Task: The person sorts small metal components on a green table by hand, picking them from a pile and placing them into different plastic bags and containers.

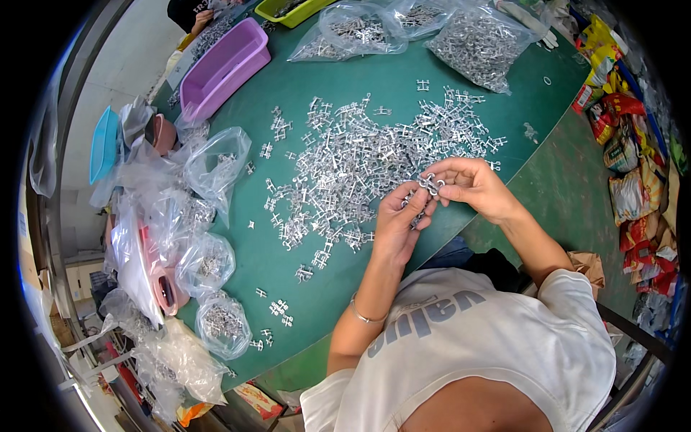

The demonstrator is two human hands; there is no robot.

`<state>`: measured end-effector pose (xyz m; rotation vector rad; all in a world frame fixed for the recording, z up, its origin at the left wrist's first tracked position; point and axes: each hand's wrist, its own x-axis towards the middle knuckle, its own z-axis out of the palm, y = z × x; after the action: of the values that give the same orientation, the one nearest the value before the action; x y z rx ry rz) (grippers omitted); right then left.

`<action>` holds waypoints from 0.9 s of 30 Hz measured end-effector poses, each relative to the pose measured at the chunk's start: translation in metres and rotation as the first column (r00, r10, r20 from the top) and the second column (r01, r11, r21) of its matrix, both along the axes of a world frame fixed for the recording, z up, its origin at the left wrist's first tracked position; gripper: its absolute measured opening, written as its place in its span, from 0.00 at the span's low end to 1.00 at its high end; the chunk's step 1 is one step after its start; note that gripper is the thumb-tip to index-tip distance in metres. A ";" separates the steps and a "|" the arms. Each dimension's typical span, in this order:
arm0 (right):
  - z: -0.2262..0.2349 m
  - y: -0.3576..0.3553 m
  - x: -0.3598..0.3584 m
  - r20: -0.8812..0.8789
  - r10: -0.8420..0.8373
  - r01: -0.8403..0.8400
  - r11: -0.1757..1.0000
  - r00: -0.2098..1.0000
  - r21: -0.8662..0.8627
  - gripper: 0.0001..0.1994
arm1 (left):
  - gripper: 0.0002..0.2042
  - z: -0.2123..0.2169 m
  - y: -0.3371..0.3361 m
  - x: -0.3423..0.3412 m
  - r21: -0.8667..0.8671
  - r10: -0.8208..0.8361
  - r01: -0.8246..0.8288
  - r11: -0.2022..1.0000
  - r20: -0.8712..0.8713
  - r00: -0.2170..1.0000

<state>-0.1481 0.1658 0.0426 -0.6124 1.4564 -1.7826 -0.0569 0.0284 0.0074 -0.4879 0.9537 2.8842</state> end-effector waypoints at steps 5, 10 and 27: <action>0.005 0.000 0.009 -0.394 -0.051 0.121 0.980 0.917 0.155 0.13 | 0.05 0.001 0.001 0.003 -0.321 0.109 -0.093 0.943 0.031 0.994; -0.003 -0.004 0.013 -0.659 -0.078 0.222 0.965 0.748 0.137 0.13 | 0.04 0.002 0.006 0.004 -0.279 0.153 -0.138 0.950 0.031 0.988; -0.021 -0.010 0.021 -0.090 -0.322 0.322 0.947 0.942 -0.014 0.05 | 0.04 -0.002 0.013 0.006 -0.453 0.257 -0.244 0.858 -0.033 0.966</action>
<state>-0.1274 0.1562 0.0216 -0.4797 1.6980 -2.0244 -0.0505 0.0418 0.0058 -0.7311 1.6926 2.8424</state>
